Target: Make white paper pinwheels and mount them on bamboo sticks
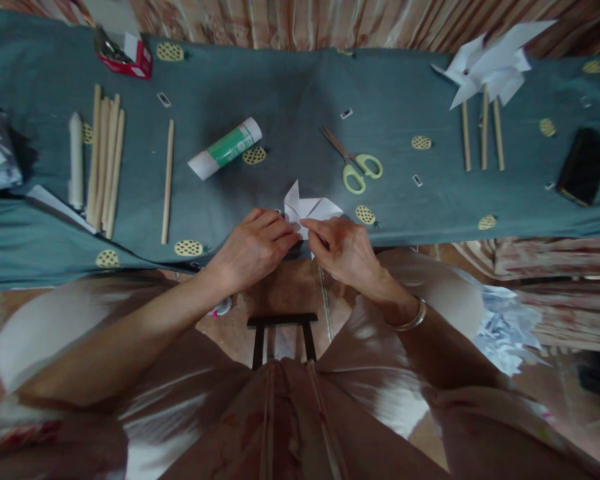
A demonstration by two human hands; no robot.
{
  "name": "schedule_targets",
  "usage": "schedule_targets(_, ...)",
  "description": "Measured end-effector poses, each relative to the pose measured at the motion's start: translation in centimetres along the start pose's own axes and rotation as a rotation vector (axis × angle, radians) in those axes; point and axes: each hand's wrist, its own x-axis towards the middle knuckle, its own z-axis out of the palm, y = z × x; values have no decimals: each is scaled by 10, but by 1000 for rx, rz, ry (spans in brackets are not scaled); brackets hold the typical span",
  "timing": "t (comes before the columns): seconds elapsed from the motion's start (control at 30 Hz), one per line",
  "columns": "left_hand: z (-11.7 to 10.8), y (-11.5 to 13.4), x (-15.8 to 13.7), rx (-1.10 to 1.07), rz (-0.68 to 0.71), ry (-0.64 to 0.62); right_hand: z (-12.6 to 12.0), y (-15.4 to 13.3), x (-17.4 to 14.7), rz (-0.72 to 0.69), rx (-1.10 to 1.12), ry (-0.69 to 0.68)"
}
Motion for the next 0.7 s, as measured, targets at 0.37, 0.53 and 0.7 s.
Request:
schedule_targets(0.37, -1, 0, 0, 2, -12, -19, -1, -4, -2, -7, -53, -117)
schedule_targets(0.53, 0, -2, -1, -33, -37, -34, -2, -4, -1, 3, -35, -111)
schedule_targets(0.7, 0, -2, -1, -24, -37, -17, -2, -4, 1, 33, 4, -110)
